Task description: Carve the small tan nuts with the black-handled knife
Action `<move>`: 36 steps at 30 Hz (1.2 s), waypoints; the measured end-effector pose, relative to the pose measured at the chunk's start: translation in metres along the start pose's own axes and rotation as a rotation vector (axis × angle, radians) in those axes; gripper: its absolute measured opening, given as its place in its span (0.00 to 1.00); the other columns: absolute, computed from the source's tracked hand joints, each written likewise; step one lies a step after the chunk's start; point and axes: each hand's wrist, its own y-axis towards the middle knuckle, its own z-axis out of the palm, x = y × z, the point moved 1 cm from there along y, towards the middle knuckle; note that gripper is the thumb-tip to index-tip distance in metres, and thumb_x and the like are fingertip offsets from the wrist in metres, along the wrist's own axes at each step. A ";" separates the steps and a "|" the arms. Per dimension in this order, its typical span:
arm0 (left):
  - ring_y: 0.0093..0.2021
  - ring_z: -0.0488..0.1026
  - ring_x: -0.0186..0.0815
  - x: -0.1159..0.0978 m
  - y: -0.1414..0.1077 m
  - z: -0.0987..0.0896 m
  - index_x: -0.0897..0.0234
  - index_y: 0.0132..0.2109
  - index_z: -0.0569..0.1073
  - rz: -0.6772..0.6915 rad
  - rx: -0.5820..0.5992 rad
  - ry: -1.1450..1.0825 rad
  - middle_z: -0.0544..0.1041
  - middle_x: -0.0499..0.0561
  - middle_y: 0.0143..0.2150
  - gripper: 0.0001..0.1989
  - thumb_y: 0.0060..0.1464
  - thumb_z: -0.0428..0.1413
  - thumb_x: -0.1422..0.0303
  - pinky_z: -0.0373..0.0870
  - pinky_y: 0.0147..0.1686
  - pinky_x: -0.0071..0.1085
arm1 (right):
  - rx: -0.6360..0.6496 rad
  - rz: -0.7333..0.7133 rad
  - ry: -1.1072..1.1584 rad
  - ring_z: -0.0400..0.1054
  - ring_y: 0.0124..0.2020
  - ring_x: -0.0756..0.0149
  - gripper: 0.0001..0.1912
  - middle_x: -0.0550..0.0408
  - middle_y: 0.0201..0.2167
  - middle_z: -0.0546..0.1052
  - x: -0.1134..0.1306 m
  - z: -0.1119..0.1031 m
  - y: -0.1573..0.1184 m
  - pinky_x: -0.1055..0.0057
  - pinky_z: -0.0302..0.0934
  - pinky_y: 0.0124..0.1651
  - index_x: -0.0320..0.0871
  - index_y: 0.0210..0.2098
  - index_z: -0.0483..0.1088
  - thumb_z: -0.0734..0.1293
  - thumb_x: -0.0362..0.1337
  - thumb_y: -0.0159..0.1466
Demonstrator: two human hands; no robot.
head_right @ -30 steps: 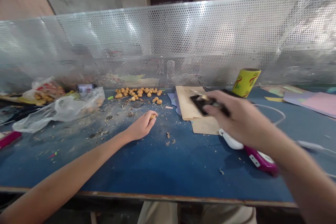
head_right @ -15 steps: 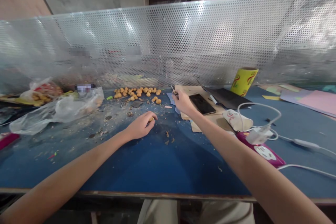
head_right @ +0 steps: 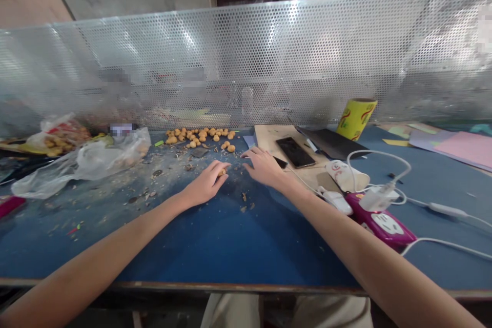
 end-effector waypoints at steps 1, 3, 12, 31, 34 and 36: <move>0.50 0.71 0.40 0.001 0.000 0.001 0.62 0.60 0.61 -0.015 -0.005 0.000 0.67 0.59 0.55 0.18 0.66 0.44 0.65 0.67 0.51 0.38 | -0.009 -0.071 0.020 0.66 0.51 0.57 0.14 0.48 0.49 0.74 0.010 -0.002 -0.002 0.62 0.57 0.56 0.43 0.50 0.69 0.61 0.37 0.66; 0.53 0.70 0.42 0.004 0.001 0.002 0.62 0.61 0.61 -0.031 -0.004 0.006 0.69 0.60 0.56 0.20 0.65 0.47 0.64 0.67 0.53 0.39 | -0.001 -0.158 0.010 0.66 0.50 0.57 0.14 0.48 0.48 0.74 0.023 -0.005 -0.005 0.61 0.56 0.56 0.43 0.50 0.69 0.59 0.36 0.67; 0.44 0.75 0.39 -0.003 0.002 -0.007 0.59 0.51 0.68 -0.024 0.021 -0.012 0.77 0.52 0.46 0.13 0.63 0.51 0.59 0.70 0.45 0.37 | -0.012 0.202 -0.167 0.58 0.59 0.46 0.24 0.40 0.59 0.66 -0.016 0.020 -0.004 0.52 0.54 0.57 0.38 0.61 0.60 0.60 0.35 0.66; 0.45 0.75 0.39 0.000 0.001 -0.006 0.59 0.52 0.68 -0.002 -0.019 -0.025 0.77 0.53 0.46 0.13 0.62 0.53 0.61 0.71 0.45 0.36 | 0.010 0.188 -0.061 0.71 0.42 0.59 0.13 0.51 0.38 0.79 -0.018 0.014 -0.003 0.67 0.59 0.45 0.47 0.41 0.76 0.60 0.39 0.67; 0.43 0.75 0.40 0.000 0.001 -0.006 0.59 0.52 0.68 -0.025 -0.007 -0.009 0.77 0.53 0.43 0.13 0.62 0.52 0.60 0.71 0.44 0.37 | -0.006 0.121 -0.039 0.71 0.43 0.60 0.13 0.51 0.39 0.79 -0.013 0.011 -0.003 0.67 0.58 0.47 0.46 0.41 0.75 0.59 0.38 0.68; 0.42 0.75 0.40 0.000 0.001 -0.005 0.59 0.51 0.68 -0.028 0.004 -0.007 0.77 0.53 0.43 0.13 0.62 0.51 0.60 0.70 0.43 0.37 | 0.000 0.100 -0.025 0.72 0.41 0.62 0.13 0.52 0.38 0.80 -0.009 0.010 -0.003 0.68 0.58 0.46 0.46 0.40 0.75 0.58 0.37 0.68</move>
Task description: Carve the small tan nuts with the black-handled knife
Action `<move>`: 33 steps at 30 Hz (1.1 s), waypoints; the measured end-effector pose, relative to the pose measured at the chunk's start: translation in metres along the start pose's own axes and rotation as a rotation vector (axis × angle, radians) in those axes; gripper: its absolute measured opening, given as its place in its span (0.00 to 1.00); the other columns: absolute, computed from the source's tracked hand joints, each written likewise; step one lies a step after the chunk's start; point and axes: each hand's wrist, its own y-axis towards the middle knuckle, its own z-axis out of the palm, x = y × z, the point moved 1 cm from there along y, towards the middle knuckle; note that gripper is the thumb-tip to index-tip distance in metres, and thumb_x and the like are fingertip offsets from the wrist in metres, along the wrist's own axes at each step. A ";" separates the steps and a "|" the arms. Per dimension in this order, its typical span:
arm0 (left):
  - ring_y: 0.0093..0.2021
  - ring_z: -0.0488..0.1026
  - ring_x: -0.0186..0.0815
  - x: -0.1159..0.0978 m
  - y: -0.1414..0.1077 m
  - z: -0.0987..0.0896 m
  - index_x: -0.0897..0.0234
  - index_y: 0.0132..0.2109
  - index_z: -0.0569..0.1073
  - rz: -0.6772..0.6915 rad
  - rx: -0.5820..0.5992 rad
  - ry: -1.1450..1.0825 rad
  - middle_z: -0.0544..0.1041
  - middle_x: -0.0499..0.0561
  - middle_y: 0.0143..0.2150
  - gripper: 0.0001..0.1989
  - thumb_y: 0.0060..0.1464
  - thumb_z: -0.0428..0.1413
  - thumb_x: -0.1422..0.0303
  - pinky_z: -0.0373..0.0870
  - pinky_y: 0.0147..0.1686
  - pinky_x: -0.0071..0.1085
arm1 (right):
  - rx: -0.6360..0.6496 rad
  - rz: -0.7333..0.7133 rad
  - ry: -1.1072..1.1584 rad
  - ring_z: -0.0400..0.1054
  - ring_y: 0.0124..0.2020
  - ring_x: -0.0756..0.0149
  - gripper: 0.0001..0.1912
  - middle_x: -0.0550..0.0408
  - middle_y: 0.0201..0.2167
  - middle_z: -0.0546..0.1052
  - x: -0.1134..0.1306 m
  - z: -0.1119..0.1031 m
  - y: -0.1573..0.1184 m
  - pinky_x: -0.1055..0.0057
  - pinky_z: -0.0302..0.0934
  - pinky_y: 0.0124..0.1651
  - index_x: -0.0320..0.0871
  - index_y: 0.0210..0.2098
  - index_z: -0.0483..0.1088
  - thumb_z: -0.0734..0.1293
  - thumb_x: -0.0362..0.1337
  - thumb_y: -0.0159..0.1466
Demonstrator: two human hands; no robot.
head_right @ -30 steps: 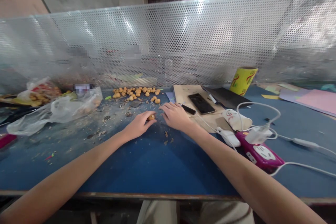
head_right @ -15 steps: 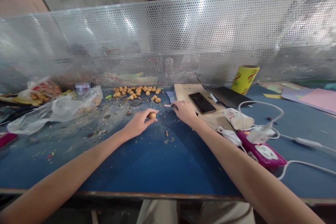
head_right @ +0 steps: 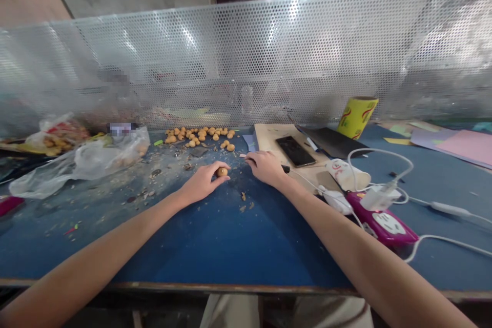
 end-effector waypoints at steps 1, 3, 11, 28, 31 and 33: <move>0.41 0.75 0.40 0.000 0.000 0.000 0.59 0.50 0.68 0.002 0.005 0.000 0.77 0.53 0.43 0.13 0.62 0.51 0.60 0.70 0.43 0.36 | 0.021 -0.016 0.005 0.72 0.39 0.62 0.14 0.53 0.37 0.80 0.002 -0.001 0.000 0.68 0.58 0.44 0.47 0.40 0.75 0.58 0.38 0.68; 0.41 0.75 0.39 0.000 0.000 0.000 0.60 0.50 0.68 0.003 0.005 0.004 0.77 0.53 0.43 0.12 0.63 0.50 0.60 0.70 0.43 0.36 | 0.088 -0.075 0.019 0.72 0.35 0.63 0.13 0.55 0.34 0.80 0.006 -0.002 -0.002 0.68 0.58 0.42 0.49 0.39 0.76 0.58 0.39 0.68; 0.47 0.72 0.39 0.002 0.001 0.002 0.64 0.48 0.68 0.037 -0.024 0.030 0.75 0.57 0.46 0.11 0.65 0.43 0.67 0.68 0.48 0.36 | 0.174 -0.305 0.056 0.73 0.36 0.64 0.14 0.58 0.37 0.81 0.028 -0.004 -0.008 0.70 0.55 0.37 0.50 0.38 0.75 0.57 0.38 0.69; 0.32 0.73 0.36 0.001 0.000 0.004 0.61 0.39 0.73 0.078 0.072 0.137 0.78 0.49 0.33 0.11 0.62 0.49 0.62 0.64 0.32 0.29 | 0.254 -0.359 0.227 0.73 0.36 0.60 0.13 0.54 0.35 0.79 0.035 -0.003 -0.012 0.70 0.57 0.34 0.44 0.52 0.59 0.59 0.41 0.70; 0.31 0.72 0.33 0.000 0.000 0.001 0.60 0.36 0.72 0.043 0.057 0.160 0.78 0.47 0.32 0.10 0.61 0.49 0.63 0.62 0.30 0.28 | 0.291 -0.341 0.227 0.73 0.36 0.60 0.13 0.55 0.35 0.79 0.027 -0.006 -0.010 0.69 0.59 0.35 0.45 0.51 0.59 0.60 0.42 0.69; 0.29 0.72 0.33 0.000 0.000 -0.002 0.60 0.35 0.72 0.012 0.034 0.167 0.77 0.46 0.30 0.11 0.61 0.48 0.63 0.62 0.30 0.27 | 0.294 -0.300 0.189 0.73 0.36 0.59 0.13 0.55 0.33 0.78 0.017 -0.009 -0.008 0.68 0.60 0.37 0.46 0.50 0.61 0.60 0.43 0.69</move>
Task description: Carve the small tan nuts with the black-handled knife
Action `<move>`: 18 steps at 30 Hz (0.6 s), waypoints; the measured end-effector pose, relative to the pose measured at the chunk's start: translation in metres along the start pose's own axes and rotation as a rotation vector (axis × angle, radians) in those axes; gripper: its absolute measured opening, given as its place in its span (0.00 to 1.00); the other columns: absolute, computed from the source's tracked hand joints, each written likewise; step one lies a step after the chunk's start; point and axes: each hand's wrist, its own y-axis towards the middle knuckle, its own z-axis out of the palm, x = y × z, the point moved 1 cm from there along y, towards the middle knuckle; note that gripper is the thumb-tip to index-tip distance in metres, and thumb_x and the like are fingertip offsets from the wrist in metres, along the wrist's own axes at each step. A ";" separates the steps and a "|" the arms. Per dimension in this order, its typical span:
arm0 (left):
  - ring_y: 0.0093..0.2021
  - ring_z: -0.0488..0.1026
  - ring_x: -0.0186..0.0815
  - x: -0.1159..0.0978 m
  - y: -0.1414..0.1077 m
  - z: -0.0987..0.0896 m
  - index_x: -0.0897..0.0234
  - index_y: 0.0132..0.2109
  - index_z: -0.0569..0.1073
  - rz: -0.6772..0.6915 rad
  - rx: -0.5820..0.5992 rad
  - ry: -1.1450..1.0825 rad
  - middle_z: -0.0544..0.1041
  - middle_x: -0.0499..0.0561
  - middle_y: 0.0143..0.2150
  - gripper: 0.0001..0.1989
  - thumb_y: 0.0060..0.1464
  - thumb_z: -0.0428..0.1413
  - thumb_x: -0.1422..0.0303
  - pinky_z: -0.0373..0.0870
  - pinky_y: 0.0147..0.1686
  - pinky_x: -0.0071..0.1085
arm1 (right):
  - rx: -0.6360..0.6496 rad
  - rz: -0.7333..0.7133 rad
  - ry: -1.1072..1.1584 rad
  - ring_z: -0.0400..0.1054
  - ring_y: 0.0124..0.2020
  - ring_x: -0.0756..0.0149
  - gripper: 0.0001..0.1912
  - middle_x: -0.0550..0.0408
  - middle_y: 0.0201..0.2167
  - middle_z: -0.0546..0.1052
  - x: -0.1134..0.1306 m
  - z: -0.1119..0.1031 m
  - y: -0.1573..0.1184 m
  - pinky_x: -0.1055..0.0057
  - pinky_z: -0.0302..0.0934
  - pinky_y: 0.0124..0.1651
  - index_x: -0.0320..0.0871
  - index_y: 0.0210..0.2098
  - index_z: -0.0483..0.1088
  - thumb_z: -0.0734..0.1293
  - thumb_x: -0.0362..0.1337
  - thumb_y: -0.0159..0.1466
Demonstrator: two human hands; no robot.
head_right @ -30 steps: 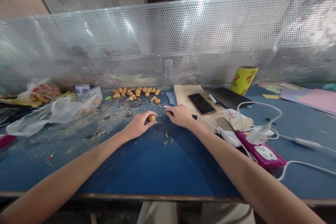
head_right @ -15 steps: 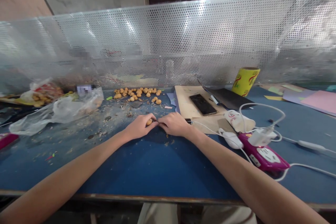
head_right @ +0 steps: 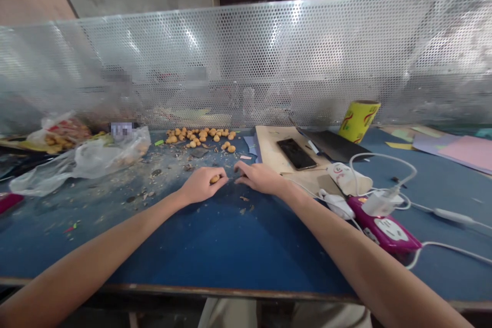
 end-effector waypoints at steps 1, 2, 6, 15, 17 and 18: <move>0.28 0.71 0.32 0.001 0.000 -0.001 0.60 0.35 0.72 -0.018 -0.017 0.003 0.77 0.46 0.29 0.11 0.62 0.48 0.63 0.61 0.29 0.27 | -0.017 0.035 -0.032 0.73 0.35 0.59 0.13 0.55 0.32 0.78 -0.005 -0.002 -0.001 0.67 0.60 0.37 0.46 0.49 0.62 0.61 0.44 0.69; 0.28 0.71 0.33 0.001 0.000 -0.002 0.60 0.35 0.72 -0.035 -0.034 0.008 0.77 0.46 0.29 0.12 0.62 0.48 0.62 0.61 0.29 0.27 | -0.044 0.068 -0.063 0.73 0.36 0.58 0.12 0.54 0.33 0.78 -0.011 -0.005 -0.002 0.66 0.60 0.39 0.46 0.49 0.63 0.61 0.44 0.68; 0.29 0.72 0.34 0.002 0.001 -0.002 0.60 0.36 0.73 -0.084 -0.089 0.035 0.78 0.46 0.29 0.12 0.62 0.49 0.61 0.60 0.27 0.28 | -0.208 0.162 -0.140 0.70 0.46 0.54 0.14 0.49 0.43 0.77 -0.023 -0.012 -0.006 0.61 0.60 0.49 0.44 0.48 0.65 0.62 0.46 0.68; 0.32 0.75 0.34 -0.001 -0.001 -0.001 0.59 0.40 0.74 -0.058 -0.183 0.043 0.79 0.46 0.33 0.10 0.62 0.50 0.61 0.63 0.30 0.28 | -0.376 0.045 -0.105 0.66 0.52 0.55 0.17 0.48 0.50 0.74 0.005 -0.027 -0.012 0.59 0.59 0.55 0.45 0.52 0.65 0.63 0.43 0.65; 0.32 0.74 0.33 -0.002 -0.001 -0.002 0.59 0.40 0.73 -0.040 -0.196 0.037 0.79 0.46 0.33 0.10 0.63 0.50 0.62 0.63 0.31 0.28 | -0.354 0.000 -0.087 0.67 0.52 0.55 0.19 0.48 0.50 0.74 0.008 -0.027 -0.013 0.58 0.59 0.54 0.46 0.53 0.65 0.65 0.43 0.64; 0.32 0.74 0.33 -0.002 -0.002 -0.002 0.59 0.40 0.73 -0.032 -0.202 0.035 0.79 0.46 0.33 0.09 0.63 0.50 0.62 0.63 0.31 0.28 | -0.349 -0.017 -0.079 0.67 0.52 0.54 0.19 0.48 0.49 0.74 0.009 -0.027 -0.013 0.58 0.59 0.54 0.46 0.52 0.66 0.66 0.43 0.63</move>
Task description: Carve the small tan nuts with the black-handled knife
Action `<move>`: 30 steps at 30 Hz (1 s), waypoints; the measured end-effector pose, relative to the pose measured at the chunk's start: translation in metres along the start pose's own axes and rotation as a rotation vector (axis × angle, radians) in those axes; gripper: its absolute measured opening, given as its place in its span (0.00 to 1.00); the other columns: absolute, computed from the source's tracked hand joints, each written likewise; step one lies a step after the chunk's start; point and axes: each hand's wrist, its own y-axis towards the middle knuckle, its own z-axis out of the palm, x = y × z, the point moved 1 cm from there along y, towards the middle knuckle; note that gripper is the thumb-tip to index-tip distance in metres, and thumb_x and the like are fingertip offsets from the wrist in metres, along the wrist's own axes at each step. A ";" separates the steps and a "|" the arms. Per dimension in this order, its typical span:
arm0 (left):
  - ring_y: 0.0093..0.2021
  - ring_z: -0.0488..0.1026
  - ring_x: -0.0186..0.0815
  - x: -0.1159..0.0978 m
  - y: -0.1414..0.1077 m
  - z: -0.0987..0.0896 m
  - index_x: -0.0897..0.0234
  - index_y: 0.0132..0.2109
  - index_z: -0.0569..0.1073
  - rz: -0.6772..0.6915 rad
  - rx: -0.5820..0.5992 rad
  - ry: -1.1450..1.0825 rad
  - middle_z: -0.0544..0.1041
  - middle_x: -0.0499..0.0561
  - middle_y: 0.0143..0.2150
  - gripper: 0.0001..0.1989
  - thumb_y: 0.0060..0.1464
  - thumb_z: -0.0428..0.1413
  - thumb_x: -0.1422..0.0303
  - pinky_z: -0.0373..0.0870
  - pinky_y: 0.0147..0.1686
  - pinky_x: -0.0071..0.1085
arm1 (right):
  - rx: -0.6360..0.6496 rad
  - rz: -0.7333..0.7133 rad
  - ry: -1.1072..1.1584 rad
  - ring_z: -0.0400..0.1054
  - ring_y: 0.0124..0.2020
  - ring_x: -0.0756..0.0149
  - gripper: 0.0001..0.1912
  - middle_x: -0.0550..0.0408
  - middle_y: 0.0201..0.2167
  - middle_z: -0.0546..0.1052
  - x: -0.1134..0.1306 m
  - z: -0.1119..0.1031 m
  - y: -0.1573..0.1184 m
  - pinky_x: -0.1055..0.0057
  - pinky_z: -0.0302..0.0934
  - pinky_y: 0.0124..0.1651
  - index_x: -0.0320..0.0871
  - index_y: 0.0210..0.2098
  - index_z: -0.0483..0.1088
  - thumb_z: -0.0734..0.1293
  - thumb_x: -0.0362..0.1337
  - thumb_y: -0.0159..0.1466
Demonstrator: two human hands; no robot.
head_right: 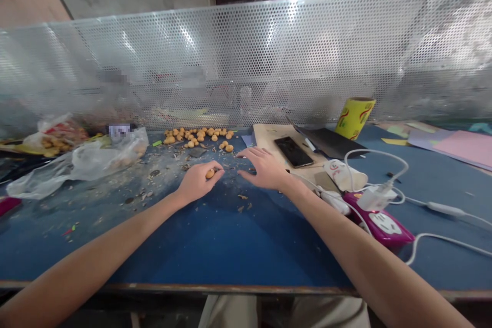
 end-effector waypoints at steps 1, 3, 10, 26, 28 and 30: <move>0.32 0.75 0.33 0.000 0.000 0.000 0.59 0.40 0.73 0.007 -0.005 -0.001 0.79 0.46 0.33 0.09 0.63 0.50 0.62 0.64 0.31 0.28 | -0.001 -0.015 0.011 0.67 0.52 0.54 0.19 0.48 0.49 0.75 0.001 0.001 0.000 0.58 0.59 0.54 0.46 0.52 0.66 0.66 0.43 0.63; 0.33 0.75 0.33 -0.001 0.000 0.000 0.59 0.40 0.73 0.020 -0.017 -0.003 0.79 0.46 0.34 0.08 0.63 0.51 0.63 0.64 0.32 0.28 | -0.011 -0.042 0.034 0.68 0.51 0.55 0.18 0.48 0.48 0.75 0.002 0.002 -0.001 0.59 0.60 0.53 0.45 0.51 0.67 0.66 0.42 0.63; 0.34 0.75 0.32 -0.004 -0.002 -0.002 0.58 0.40 0.73 0.047 -0.041 -0.022 0.79 0.45 0.35 0.07 0.62 0.52 0.63 0.66 0.33 0.27 | 0.006 -0.092 0.083 0.69 0.50 0.57 0.16 0.49 0.47 0.76 0.005 0.008 0.000 0.60 0.61 0.53 0.46 0.50 0.68 0.65 0.42 0.64; 0.33 0.76 0.34 0.002 -0.002 0.002 0.59 0.36 0.72 -0.059 -0.039 -0.007 0.79 0.46 0.31 0.05 0.59 0.53 0.66 0.67 0.35 0.28 | 0.273 0.341 -0.216 0.68 0.53 0.55 0.18 0.45 0.52 0.75 -0.047 0.031 0.031 0.64 0.59 0.55 0.42 0.54 0.69 0.56 0.34 0.68; 0.33 0.76 0.35 0.002 -0.001 0.002 0.59 0.36 0.72 -0.059 -0.037 -0.010 0.78 0.46 0.31 0.05 0.59 0.53 0.65 0.67 0.35 0.28 | 0.325 0.332 -0.212 0.69 0.52 0.54 0.17 0.43 0.51 0.75 -0.051 0.037 0.045 0.64 0.61 0.52 0.40 0.52 0.71 0.58 0.35 0.67; 0.33 0.76 0.35 0.001 -0.001 0.001 0.59 0.36 0.72 -0.052 -0.043 -0.016 0.78 0.46 0.31 0.06 0.59 0.52 0.65 0.67 0.35 0.29 | 0.385 0.331 -0.203 0.70 0.49 0.54 0.16 0.42 0.48 0.77 -0.055 0.043 0.056 0.66 0.62 0.49 0.41 0.49 0.74 0.61 0.40 0.67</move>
